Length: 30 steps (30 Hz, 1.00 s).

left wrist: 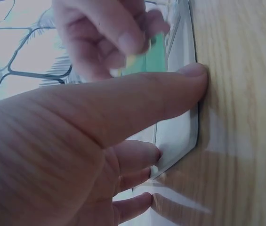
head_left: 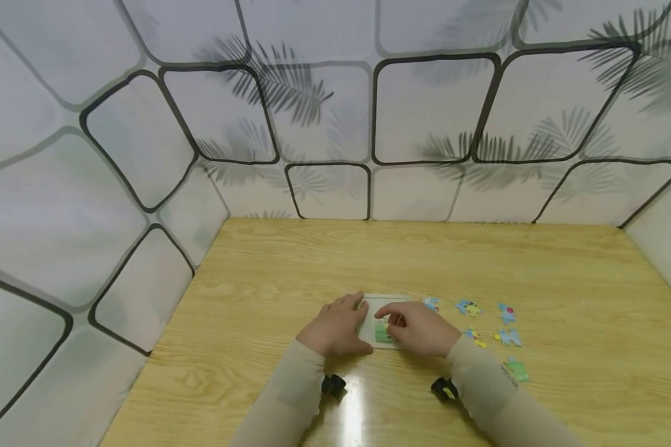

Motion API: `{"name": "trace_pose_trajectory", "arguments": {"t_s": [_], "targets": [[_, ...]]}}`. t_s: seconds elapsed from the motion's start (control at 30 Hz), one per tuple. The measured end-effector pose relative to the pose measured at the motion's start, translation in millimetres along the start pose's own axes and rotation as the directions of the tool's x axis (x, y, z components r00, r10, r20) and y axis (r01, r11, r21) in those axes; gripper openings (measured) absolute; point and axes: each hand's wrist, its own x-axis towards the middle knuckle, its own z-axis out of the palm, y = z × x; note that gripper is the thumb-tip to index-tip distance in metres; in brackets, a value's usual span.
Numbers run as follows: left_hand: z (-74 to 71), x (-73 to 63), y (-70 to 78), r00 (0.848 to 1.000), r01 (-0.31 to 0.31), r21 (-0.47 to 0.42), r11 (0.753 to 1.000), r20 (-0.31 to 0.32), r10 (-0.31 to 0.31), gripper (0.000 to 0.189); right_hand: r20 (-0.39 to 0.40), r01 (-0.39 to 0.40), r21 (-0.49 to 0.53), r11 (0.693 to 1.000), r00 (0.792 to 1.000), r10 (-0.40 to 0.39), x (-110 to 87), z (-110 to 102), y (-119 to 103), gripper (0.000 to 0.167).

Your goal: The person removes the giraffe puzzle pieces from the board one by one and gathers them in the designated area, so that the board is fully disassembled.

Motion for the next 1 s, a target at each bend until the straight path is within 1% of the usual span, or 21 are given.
{"name": "trace_pose_trajectory", "arguments": {"t_s": [0.1,0.27,0.43,0.57,0.7,0.87,1.0], "targets": [[-0.1,0.9,-0.8,1.000,0.005,0.013,1.000,-0.010,-0.005,0.089,-0.001,0.022,0.000,1.000,1.000,-0.022,-8.6,-7.1,6.8,0.025],[-0.4,1.0,-1.7,1.000,0.002,0.010,1.000,-0.009,-0.002,0.089,0.007,0.047,0.007,0.999,0.999,-0.047,-24.6,-17.6,17.8,0.024],[-1.4,0.7,-4.2,1.000,-0.009,-0.007,1.000,-0.002,0.009,0.089,0.015,0.025,-0.007,1.000,1.000,-0.025,-37.7,-22.5,25.8,0.019],[-2.6,0.4,-6.5,1.000,-0.013,-0.016,1.000,0.002,0.013,0.089,0.051,0.011,-0.002,1.000,0.999,-0.011,-44.7,-22.6,30.7,0.015],[-3.2,0.9,-8.3,1.000,-0.013,-0.026,1.000,0.005,0.013,0.090,0.086,0.031,-0.020,0.999,0.996,-0.029,-50.8,-23.7,33.5,0.012],[-3.3,1.4,-9.4,1.000,-0.012,-0.040,0.999,0.007,0.012,0.091,0.080,0.078,-0.067,0.995,0.994,-0.072,-56.7,-27.1,32.5,0.009],[-3.8,0.7,-8.2,1.000,-0.011,-0.046,0.999,0.009,0.011,0.090,0.070,0.077,-0.094,0.993,0.995,-0.070,-58.3,-28.3,32.1,0.011]]}}
